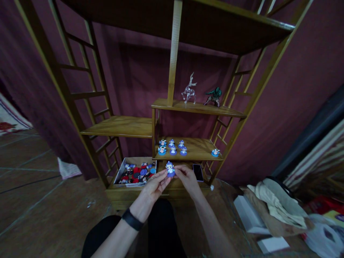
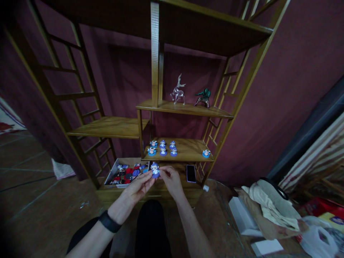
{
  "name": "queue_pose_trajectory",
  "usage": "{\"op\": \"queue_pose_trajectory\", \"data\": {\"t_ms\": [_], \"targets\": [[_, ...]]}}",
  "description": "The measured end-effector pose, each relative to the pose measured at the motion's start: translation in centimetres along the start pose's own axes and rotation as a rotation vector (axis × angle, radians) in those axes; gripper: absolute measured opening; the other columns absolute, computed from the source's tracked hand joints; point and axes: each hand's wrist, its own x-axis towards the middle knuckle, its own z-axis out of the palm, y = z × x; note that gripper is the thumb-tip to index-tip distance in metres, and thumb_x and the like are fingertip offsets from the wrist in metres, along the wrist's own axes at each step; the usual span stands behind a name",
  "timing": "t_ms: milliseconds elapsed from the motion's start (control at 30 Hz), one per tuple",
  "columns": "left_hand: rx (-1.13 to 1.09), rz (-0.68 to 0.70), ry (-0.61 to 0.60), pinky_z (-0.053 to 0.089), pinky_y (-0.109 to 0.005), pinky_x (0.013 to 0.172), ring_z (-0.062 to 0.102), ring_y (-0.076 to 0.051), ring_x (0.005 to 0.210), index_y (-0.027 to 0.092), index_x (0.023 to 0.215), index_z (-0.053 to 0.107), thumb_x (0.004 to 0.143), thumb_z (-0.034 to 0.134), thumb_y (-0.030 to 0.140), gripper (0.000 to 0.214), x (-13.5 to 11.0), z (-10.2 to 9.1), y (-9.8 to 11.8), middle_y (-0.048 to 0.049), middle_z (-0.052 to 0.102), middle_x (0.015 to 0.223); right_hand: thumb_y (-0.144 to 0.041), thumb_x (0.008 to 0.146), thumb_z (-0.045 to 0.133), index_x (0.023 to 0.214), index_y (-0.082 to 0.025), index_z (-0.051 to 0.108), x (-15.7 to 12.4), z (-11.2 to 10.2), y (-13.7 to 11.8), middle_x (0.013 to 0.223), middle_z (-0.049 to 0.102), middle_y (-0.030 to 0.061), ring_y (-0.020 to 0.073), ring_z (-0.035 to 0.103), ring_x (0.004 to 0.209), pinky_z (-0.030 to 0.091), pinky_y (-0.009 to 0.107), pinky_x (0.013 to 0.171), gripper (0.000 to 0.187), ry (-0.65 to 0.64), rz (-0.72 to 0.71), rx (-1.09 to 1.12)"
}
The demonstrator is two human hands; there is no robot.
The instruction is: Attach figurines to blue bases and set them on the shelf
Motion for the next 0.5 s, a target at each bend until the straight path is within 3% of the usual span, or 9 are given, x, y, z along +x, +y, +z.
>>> {"op": "queue_pose_trajectory", "data": {"t_ms": [267,500], "targets": [[0.114,0.052,-0.012,0.056,-0.018,0.058,0.067,-0.014,0.06,0.008,0.077,0.067,0.07,0.066,0.001,0.01,-0.27,0.7,-0.18,-0.0092,0.071,0.07,-0.039,0.074,0.062,0.081,-0.019,0.071,-0.41,-0.05,-1.0,0.088,0.061,0.0042,0.0163,0.061,0.075,0.057,0.03,0.064,0.022,0.036,-0.009,0.022],[0.088,0.037,0.014,0.057,-0.02,0.06,0.067,-0.014,0.059,0.007,0.073,0.066,0.07,0.063,-0.002,0.01,0.65,0.62,-0.46,-0.0087,0.07,0.07,-0.039,0.073,0.064,0.078,-0.018,0.071,0.02,-0.53,-0.44,0.087,0.062,0.0044,0.0167,0.062,0.075,0.056,0.031,0.066,0.023,0.016,0.032,0.077]]}}
